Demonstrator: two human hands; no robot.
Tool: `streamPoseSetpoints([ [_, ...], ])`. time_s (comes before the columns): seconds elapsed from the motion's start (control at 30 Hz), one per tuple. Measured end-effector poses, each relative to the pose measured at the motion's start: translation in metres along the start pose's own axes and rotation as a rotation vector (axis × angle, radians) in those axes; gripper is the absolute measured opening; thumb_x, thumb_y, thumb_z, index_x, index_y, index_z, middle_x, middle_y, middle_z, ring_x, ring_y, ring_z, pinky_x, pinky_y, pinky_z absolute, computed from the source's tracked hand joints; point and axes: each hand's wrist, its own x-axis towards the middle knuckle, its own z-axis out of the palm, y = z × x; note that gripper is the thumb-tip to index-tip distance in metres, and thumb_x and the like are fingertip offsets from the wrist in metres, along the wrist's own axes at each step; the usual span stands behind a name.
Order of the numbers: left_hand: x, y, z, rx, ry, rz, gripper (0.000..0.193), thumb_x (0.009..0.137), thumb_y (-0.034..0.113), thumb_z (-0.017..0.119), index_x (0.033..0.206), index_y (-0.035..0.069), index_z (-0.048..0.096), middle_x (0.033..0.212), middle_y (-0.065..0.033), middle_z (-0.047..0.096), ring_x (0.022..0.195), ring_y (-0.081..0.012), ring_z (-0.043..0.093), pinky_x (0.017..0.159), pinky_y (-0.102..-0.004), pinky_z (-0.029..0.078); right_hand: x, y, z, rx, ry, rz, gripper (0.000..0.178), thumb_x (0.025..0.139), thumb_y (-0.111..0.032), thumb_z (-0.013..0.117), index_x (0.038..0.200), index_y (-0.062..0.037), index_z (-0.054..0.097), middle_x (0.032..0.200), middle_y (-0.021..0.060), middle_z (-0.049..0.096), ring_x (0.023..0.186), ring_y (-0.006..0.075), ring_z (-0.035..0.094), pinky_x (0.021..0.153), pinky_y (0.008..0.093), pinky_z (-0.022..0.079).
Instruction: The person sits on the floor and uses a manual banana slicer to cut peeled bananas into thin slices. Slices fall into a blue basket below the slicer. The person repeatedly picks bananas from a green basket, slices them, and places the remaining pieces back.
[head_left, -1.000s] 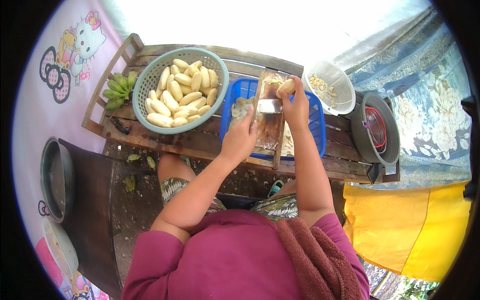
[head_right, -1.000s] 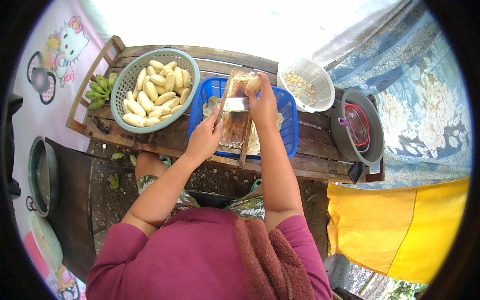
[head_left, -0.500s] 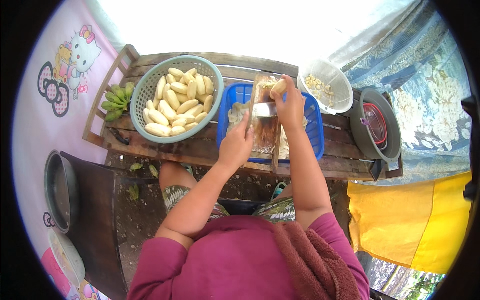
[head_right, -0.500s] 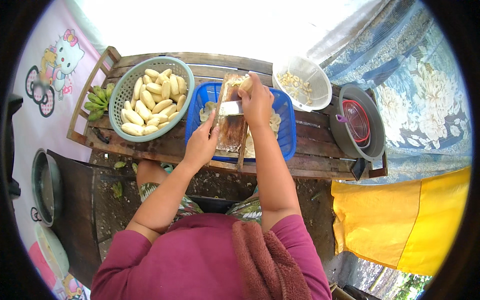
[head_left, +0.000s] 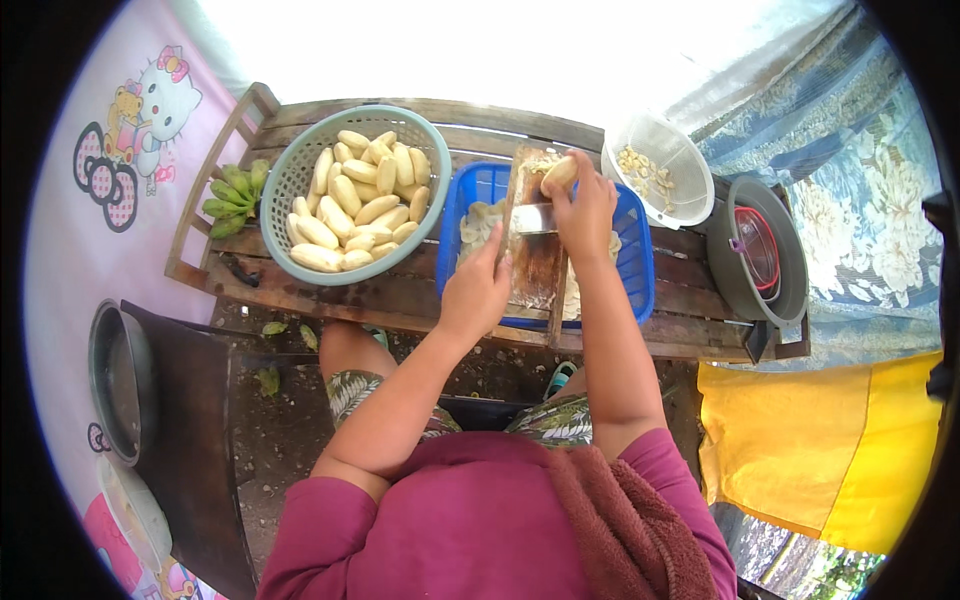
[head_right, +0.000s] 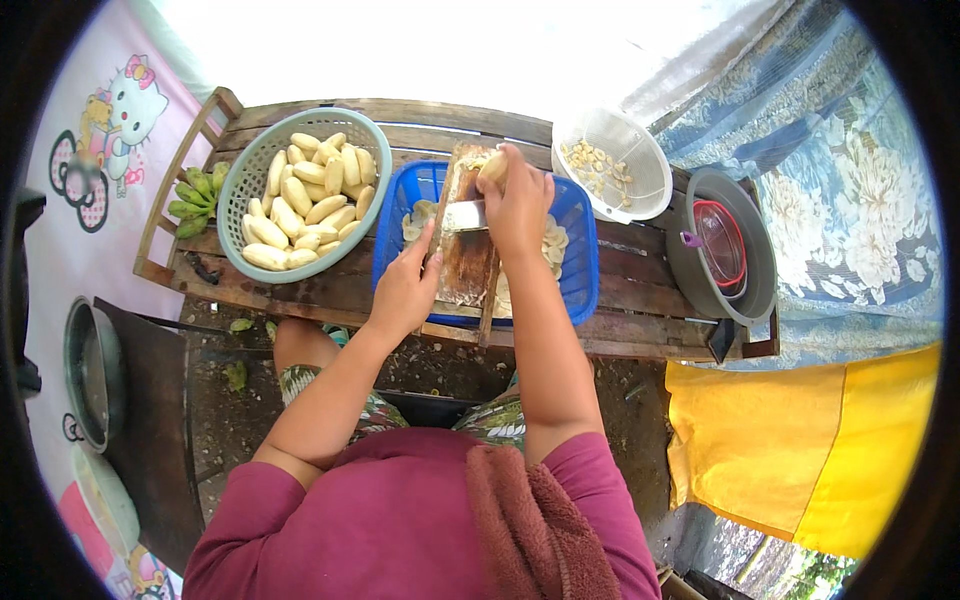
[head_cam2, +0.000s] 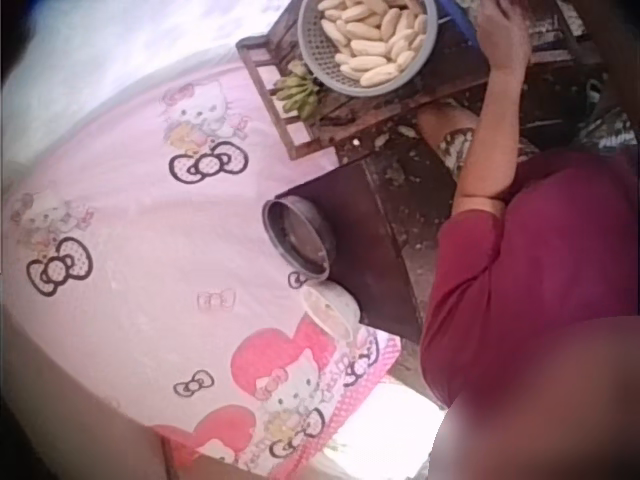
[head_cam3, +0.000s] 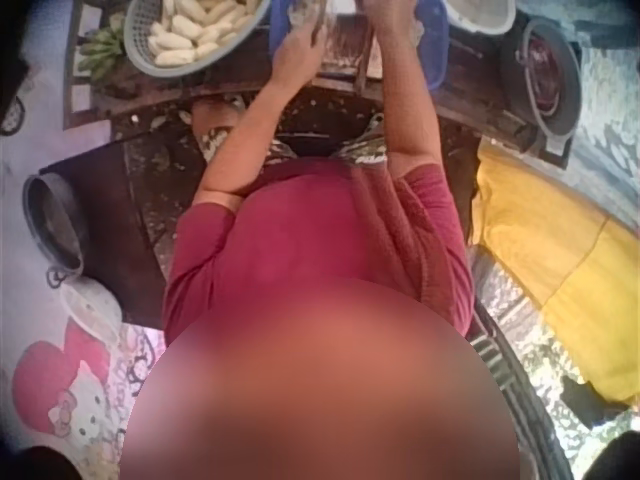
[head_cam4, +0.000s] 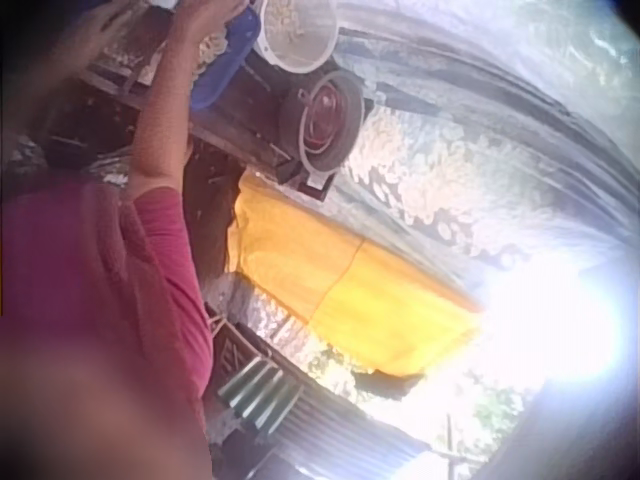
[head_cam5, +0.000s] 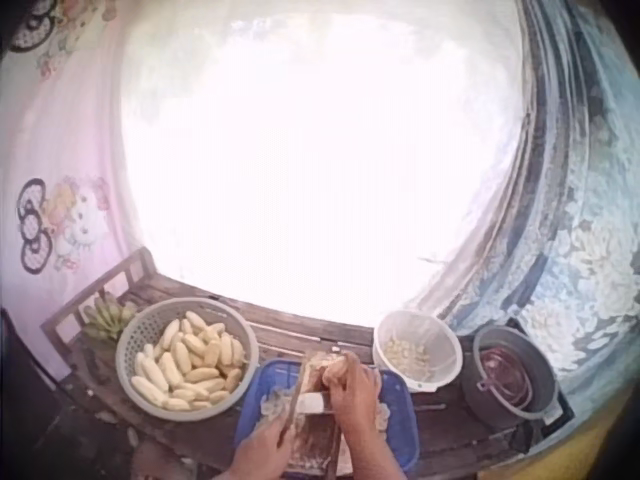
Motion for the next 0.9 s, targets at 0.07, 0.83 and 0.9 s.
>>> streamPoseSetpoints([
  [0.07,0.0,0.004,-0.004,0.024,-0.025,-0.023,0.053,0.098,0.023,0.052,0.149,0.01,0.041,0.13,-0.0243,0.06,0.115,-0.0422,0.058,0.093,-0.0446,0.048,0.006,0.001,0.003,-0.006,-0.041,0.039,0.05,0.084,-0.017,0.072,0.13,-0.006,0.055,0.11,0.0168,0.066,0.108,0.0357,0.058,0.101,0.0491,0.036],
  [0.83,0.003,-0.001,0.0,0.038,0.06,0.051,0.054,0.096,0.021,0.052,0.148,0.009,0.043,0.113,-0.0237,0.064,0.101,-0.0426,0.062,0.084,-0.0493,0.05,-0.099,-0.06,-0.075,0.025,-0.274,0.037,0.054,0.079,-0.014,0.077,0.129,-0.005,0.056,0.109,0.0137,0.066,0.105,0.0331,0.058,0.105,0.0501,0.036],
  [0.9,-0.005,-0.003,0.003,0.039,0.04,0.042,0.054,0.096,0.021,0.052,0.148,0.009,0.043,0.111,-0.0239,0.064,0.099,-0.0429,0.062,0.083,-0.0498,0.05,-0.082,-0.049,-0.057,0.036,-0.223,0.049,0.053,0.08,-0.015,0.076,0.129,-0.0057,0.057,0.107,0.0132,0.066,0.105,0.0329,0.058,0.105,0.0506,0.035],
])
